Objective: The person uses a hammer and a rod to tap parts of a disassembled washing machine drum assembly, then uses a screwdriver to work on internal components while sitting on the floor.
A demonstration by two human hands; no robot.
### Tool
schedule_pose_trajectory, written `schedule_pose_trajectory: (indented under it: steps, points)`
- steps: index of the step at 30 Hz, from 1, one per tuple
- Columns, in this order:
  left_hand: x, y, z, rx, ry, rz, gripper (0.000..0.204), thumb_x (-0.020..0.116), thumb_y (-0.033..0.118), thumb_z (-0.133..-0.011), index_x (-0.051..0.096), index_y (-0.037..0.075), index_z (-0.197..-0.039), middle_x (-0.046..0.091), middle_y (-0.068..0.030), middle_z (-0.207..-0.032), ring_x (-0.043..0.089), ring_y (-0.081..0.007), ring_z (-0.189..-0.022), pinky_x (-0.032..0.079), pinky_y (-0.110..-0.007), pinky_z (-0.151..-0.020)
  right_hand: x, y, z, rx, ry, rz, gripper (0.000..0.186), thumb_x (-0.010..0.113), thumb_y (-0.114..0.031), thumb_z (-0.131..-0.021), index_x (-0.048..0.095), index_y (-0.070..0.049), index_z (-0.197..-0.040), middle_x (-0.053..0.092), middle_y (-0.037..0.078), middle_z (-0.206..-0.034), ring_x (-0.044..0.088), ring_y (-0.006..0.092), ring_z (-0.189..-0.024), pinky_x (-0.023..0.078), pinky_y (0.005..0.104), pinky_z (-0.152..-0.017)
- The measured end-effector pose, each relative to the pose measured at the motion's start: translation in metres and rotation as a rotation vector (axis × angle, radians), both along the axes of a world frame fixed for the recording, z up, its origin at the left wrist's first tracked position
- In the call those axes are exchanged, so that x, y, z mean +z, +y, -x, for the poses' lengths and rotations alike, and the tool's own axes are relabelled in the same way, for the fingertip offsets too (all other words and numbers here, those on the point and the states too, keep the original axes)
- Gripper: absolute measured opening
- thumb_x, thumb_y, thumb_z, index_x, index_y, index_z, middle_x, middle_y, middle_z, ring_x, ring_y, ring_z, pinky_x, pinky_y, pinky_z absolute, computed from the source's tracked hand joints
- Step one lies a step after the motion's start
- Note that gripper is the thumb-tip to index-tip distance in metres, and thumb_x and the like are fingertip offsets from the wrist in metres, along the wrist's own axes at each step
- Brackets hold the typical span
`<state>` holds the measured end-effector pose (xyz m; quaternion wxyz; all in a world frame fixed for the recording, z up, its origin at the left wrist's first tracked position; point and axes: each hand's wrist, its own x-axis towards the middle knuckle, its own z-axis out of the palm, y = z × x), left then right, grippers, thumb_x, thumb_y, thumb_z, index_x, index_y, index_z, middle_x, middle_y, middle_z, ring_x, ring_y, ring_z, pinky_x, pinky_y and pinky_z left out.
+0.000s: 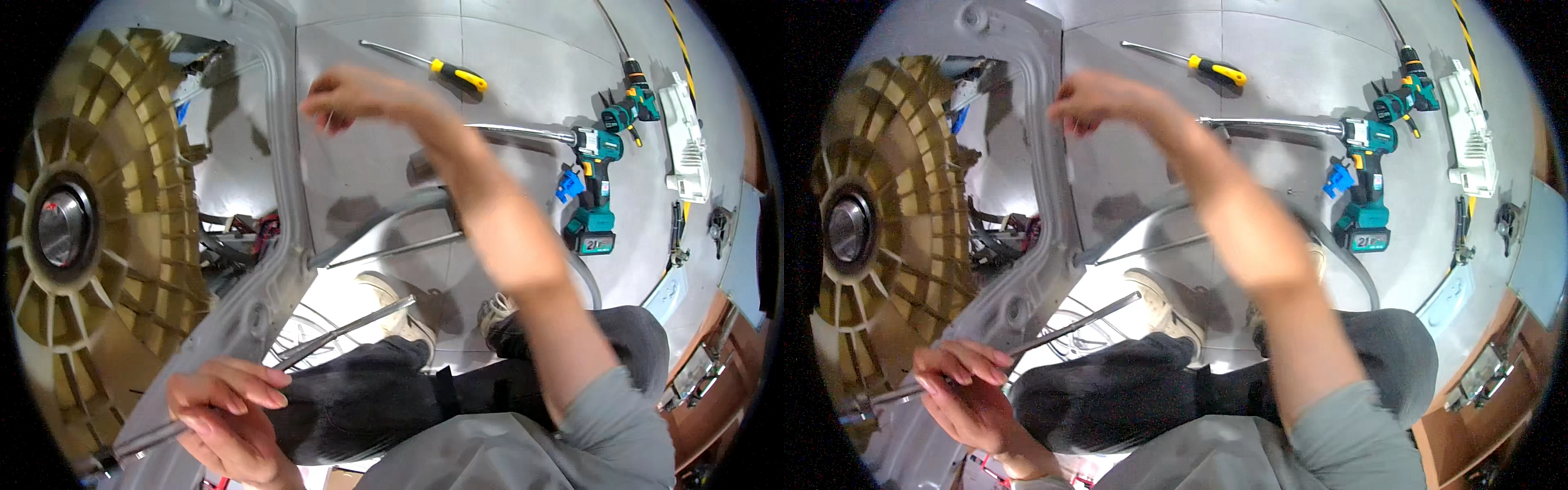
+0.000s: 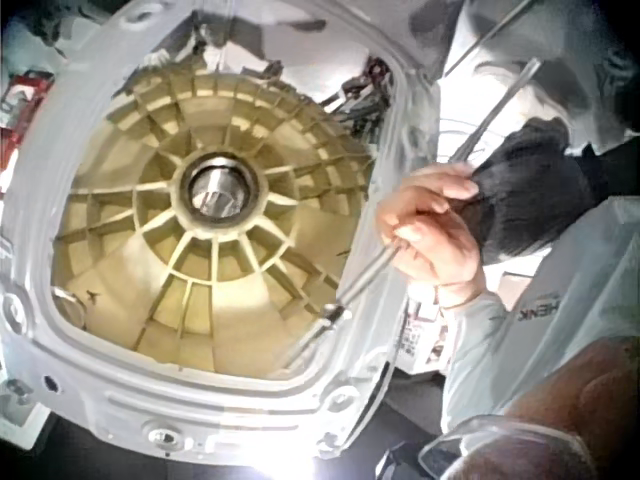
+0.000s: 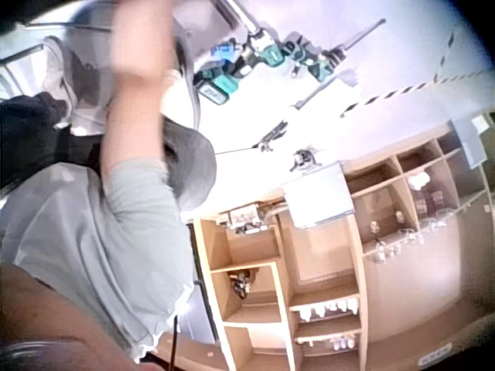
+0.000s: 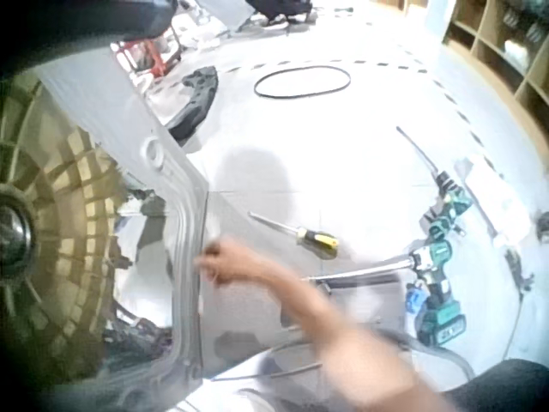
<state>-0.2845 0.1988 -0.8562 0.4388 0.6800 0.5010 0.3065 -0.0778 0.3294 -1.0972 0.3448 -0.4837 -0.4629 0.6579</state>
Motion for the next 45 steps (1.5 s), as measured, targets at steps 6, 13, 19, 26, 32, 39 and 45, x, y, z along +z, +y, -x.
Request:
schedule_pose_trajectory:
  steps: [6,13,19,26,32,39,45]
  points:
    - [0.002,-0.011,-0.022,-0.032,-0.069,0.186,0.039,0.031,0.035,-0.097,0.037,0.003,-0.076,0.048,-0.0128,-0.059,0.051,-0.0197,-0.052,0.047,-0.03,-0.056,0.004,-0.041,-0.087,0.761,-1.205,-0.293,0.029,0.061,-0.031,-0.082,0.064,-0.002,-0.08,0.063,0.016,-0.078,0.062,0.0343,-0.07,0.051,0.0403,-0.061]
    - [-0.04,-0.018,-0.02,-0.036,0.008,0.496,0.04,0.028,0.035,-0.099,0.041,0.005,-0.076,0.054,-0.0113,-0.066,0.058,-0.0222,-0.067,0.048,-0.036,-0.071,-0.075,-0.211,-0.086,0.368,-1.049,0.106,0.054,0.051,-0.055,-0.082,0.064,-0.003,-0.083,0.063,0.017,-0.079,0.062,0.0328,-0.082,0.049,0.0439,-0.071]
    - [-0.084,-0.019,-0.018,0.155,0.177,0.908,0.04,0.027,0.036,-0.1,0.043,0.008,-0.077,0.064,-0.0139,-0.084,0.062,-0.0219,-0.091,0.044,-0.032,-0.085,-0.089,-0.214,-0.042,-0.113,-0.873,0.046,0.041,0.064,-0.039,-0.077,0.055,0.0,-0.085,0.06,0.018,-0.083,0.059,0.0354,-0.082,0.046,0.0451,-0.073]
    - [-0.122,0.016,-0.034,0.333,0.093,1.093,0.039,0.033,0.041,-0.097,0.044,0.011,-0.075,0.059,-0.0109,-0.072,0.063,-0.0288,-0.085,0.049,-0.035,-0.074,-0.117,-0.219,-0.044,-0.284,-0.688,0.078,0.032,0.065,-0.022,-0.072,0.049,0.0,-0.088,0.054,0.018,-0.091,0.051,0.0369,-0.09,0.041,0.0442,-0.075]
    - [-0.149,0.05,-0.031,0.554,0.064,1.163,0.037,0.04,0.041,-0.095,0.046,0.011,-0.075,0.055,-0.0077,-0.069,0.061,-0.0274,-0.075,0.05,-0.034,-0.068,-0.118,-0.222,-0.046,-0.362,-0.619,0.03,0.027,0.065,-0.017,-0.069,0.049,-0.001,-0.085,0.054,0.018,-0.085,0.052,0.0376,-0.085,0.041,0.0462,-0.073]
    - [-0.16,0.075,-0.026,0.634,-0.021,1.197,0.038,0.038,0.042,-0.095,0.043,0.011,-0.073,0.05,-0.0051,-0.062,0.058,-0.024,-0.066,0.048,-0.032,-0.06,-0.113,-0.218,-0.04,-0.436,-0.701,-0.009,0.025,0.064,-0.015,-0.068,0.049,-0.003,-0.082,0.05,0.015,-0.078,0.05,0.0362,-0.076,0.038,0.0457,-0.064]
    - [-0.148,0.063,-0.03,0.545,0.002,1.197,0.04,0.037,0.042,-0.095,0.044,0.01,-0.073,0.05,-0.0069,-0.06,0.057,-0.0249,-0.06,0.047,-0.033,-0.056,-0.114,-0.218,-0.034,-0.446,-0.738,-0.055,0.024,0.064,-0.015,-0.067,0.049,-0.004,-0.083,0.05,0.016,-0.078,0.049,0.0366,-0.076,0.038,0.0459,-0.064]
